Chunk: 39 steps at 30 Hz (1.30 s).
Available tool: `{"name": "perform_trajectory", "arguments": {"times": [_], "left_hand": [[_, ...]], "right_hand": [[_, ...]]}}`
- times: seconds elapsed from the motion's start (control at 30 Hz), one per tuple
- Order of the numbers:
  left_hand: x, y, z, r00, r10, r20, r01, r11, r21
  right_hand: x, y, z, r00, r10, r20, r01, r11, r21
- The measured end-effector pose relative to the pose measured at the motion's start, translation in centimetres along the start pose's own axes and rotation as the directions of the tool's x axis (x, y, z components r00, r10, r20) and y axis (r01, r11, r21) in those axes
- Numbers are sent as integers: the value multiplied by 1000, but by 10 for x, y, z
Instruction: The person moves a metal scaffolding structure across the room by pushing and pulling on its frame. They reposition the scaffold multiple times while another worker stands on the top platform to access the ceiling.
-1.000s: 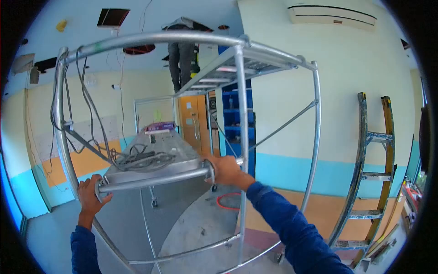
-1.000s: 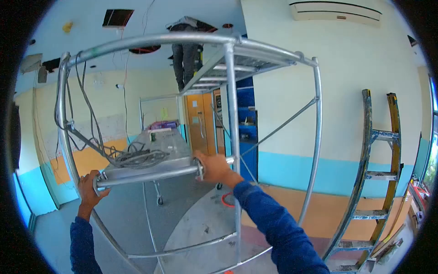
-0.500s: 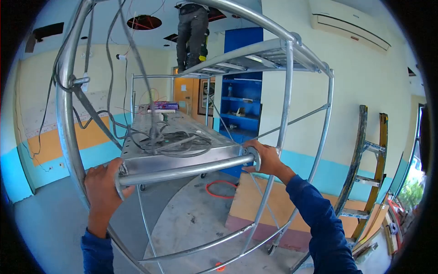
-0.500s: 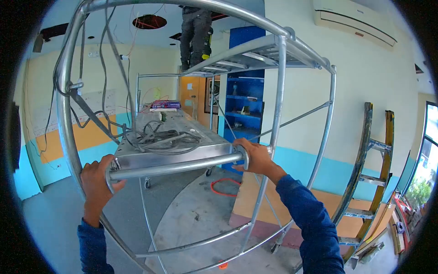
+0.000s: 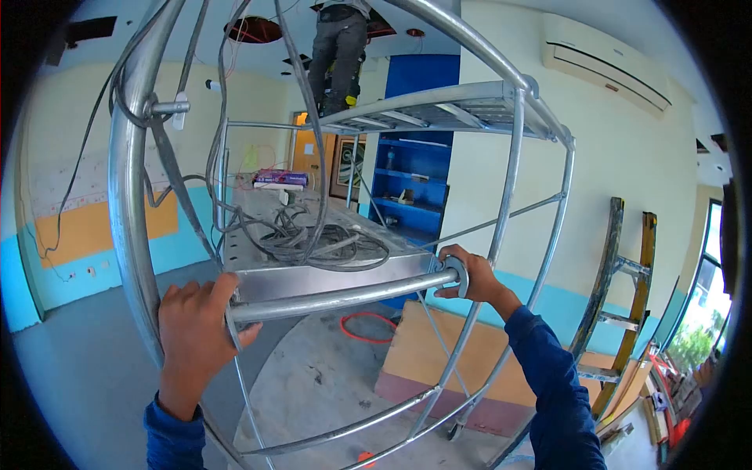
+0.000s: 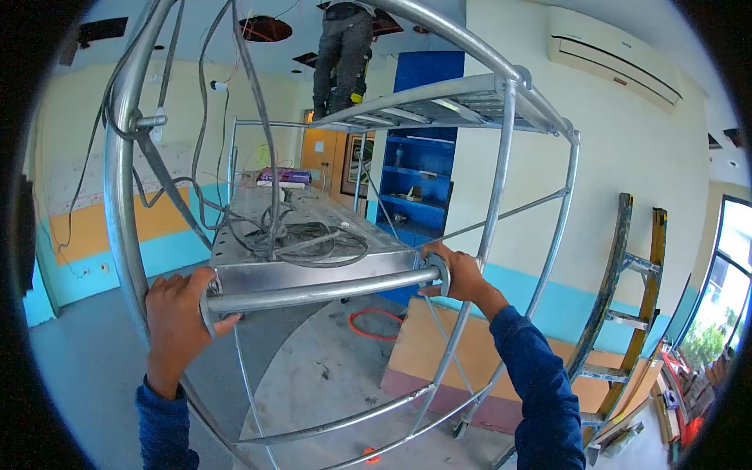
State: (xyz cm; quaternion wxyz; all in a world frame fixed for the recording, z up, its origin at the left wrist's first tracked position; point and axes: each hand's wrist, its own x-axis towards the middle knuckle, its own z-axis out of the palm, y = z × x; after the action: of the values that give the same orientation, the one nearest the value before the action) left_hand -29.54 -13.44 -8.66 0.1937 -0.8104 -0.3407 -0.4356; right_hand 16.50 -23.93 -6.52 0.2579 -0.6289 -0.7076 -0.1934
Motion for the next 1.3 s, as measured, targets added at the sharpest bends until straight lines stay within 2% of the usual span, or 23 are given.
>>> {"name": "perform_trajectory", "arguments": {"times": [0.07,0.17,0.2,0.3,0.33,0.43,0.5,0.53,0.6,0.7,0.8,0.87,0.9,0.93,0.97,1.0,1.03,1.1,1.13,1.23,1.27,1.3], "left_hand": [[2,1,-1,1000,-10,24,10,1000,9],[2,1,-3,997,-16,77,15,1000,16],[1,0,-4,996,-25,90,23,1000,20],[1,-1,-6,988,-30,150,22,998,55],[2,-2,-7,987,-39,158,31,998,52],[1,0,-7,983,-52,177,44,998,50],[1,0,-7,983,-48,180,38,997,59],[2,1,-8,979,-55,198,43,997,65],[5,3,-15,968,-72,241,54,995,79],[20,10,-40,908,-84,409,114,992,-50],[28,7,-38,894,-121,431,120,992,29],[30,0,-30,911,-69,407,56,997,45],[31,-1,-27,917,-43,397,23,998,56],[29,1,-25,922,-90,377,60,994,93],[24,6,-23,924,-137,357,97,987,129],[20,9,-21,925,-184,333,136,977,162],[16,9,-17,945,-162,284,115,977,177],[12,7,-10,976,-115,184,76,976,206],[14,11,-12,987,-39,157,1,972,236],[19,17,-14,973,-90,212,59,987,147],[18,14,-12,971,-106,215,84,990,109],[16,12,-8,980,-94,173,71,988,136]], "right_hand": [[-4,-4,-3,999,48,25,-48,999,-21],[-2,-2,-7,998,-10,63,7,999,52],[0,0,-11,988,16,151,-23,999,47],[2,-21,-37,985,3,172,-22,994,108],[5,-26,-49,972,88,220,-84,996,-27],[6,-20,-78,999,-49,-4,47,978,-203],[9,-9,-98,981,0,-194,-8,999,-40],[12,-3,-109,952,-41,-303,32,999,-36],[20,16,-124,824,-95,-559,16,989,-144],[36,55,-126,672,26,-740,-170,978,-119],[50,75,-113,639,319,-700,-281,944,174],[63,90,-106,678,484,-554,-268,864,426],[68,96,-101,697,548,-462,-266,797,543],[69,95,-96,774,565,-286,-203,649,733],[69,92,-93,792,578,-197,-132,477,869],[67,95,-94,851,488,-195,-75,480,874],[65,99,-95,900,390,-194,-19,479,878],[62,105,-94,924,361,-122,-24,374,927],[61,108,-93,934,348,-87,-29,317,948],[60,112,-91,950,301,-85,1,271,963],[60,112,-89,949,302,-95,27,224,974],[59,110,-88,941,313,-126,52,237,970]]}}
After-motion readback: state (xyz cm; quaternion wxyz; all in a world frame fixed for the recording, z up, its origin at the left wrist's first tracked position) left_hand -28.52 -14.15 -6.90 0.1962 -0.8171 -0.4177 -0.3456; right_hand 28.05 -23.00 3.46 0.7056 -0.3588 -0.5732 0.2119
